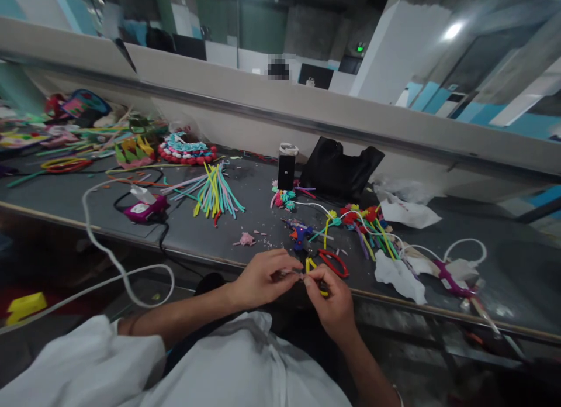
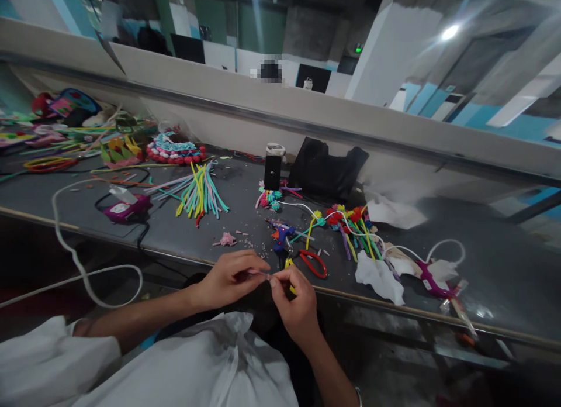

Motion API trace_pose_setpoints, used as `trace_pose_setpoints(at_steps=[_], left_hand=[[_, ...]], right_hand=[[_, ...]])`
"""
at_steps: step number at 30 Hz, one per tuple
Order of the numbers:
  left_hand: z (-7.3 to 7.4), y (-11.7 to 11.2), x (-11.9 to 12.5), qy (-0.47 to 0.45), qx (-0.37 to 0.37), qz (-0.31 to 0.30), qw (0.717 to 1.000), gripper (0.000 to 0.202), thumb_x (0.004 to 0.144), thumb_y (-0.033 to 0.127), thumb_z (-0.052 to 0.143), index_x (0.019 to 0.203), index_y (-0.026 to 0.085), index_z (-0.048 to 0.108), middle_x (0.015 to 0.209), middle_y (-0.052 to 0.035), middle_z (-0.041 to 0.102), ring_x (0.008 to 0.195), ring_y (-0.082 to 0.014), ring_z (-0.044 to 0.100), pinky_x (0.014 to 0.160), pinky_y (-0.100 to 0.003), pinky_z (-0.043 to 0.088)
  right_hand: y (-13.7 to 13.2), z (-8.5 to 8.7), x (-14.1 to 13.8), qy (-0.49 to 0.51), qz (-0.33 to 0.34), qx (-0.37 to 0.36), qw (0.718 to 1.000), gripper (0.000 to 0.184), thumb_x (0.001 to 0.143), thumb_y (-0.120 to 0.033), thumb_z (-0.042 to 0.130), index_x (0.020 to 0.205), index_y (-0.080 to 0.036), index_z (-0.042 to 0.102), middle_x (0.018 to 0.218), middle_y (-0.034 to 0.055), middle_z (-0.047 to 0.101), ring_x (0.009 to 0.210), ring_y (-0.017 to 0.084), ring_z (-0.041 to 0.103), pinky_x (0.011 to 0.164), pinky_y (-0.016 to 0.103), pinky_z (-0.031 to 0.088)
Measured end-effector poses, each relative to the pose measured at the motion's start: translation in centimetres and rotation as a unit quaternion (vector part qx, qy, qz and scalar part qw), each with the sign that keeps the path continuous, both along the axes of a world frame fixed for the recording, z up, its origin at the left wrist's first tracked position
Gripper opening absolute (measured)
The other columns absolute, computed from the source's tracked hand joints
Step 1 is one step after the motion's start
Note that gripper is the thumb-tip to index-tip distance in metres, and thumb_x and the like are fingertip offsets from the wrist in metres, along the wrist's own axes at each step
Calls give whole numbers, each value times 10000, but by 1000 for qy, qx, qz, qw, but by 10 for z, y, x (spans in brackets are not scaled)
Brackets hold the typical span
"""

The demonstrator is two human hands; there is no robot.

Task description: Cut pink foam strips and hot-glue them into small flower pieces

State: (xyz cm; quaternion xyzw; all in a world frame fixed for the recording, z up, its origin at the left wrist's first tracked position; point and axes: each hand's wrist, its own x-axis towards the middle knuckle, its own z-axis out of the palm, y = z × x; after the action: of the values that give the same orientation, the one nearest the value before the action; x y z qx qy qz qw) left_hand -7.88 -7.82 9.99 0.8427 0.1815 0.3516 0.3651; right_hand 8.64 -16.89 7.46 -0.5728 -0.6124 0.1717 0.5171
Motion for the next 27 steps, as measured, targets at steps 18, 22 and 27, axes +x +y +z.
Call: trace_pose_setpoints(at_steps=[18, 22, 27], left_hand=[[9, 9, -4, 111, 386, -101, 910, 178, 924, 148, 425, 807, 152, 559, 689, -23, 557, 593, -122, 501, 538, -256, 351], [15, 9, -3, 109, 242, -150, 952, 98, 864, 135, 465, 858, 162, 560, 752, -28, 581, 639, -114, 520, 549, -224, 361], [21, 13, 0, 91, 48, -220, 970, 37, 801, 158, 550, 769, 150, 568, 688, 1, 540, 618, -95, 479, 565, -194, 367]], right_hand=[[-8, 5, 2, 41, 45, -67, 996, 166, 888, -265, 535, 738, -196, 560, 683, -23, 515, 628, 120, 479, 583, 231, 384], [-11, 7, 0, -33, 51, 4, 998, 142, 878, -180, 526, 737, -200, 527, 707, -17, 521, 656, 124, 501, 618, 250, 398], [-13, 7, 1, -124, 68, 84, 986, 138, 864, -114, 526, 762, -206, 520, 701, -10, 514, 687, 143, 506, 645, 288, 414]])
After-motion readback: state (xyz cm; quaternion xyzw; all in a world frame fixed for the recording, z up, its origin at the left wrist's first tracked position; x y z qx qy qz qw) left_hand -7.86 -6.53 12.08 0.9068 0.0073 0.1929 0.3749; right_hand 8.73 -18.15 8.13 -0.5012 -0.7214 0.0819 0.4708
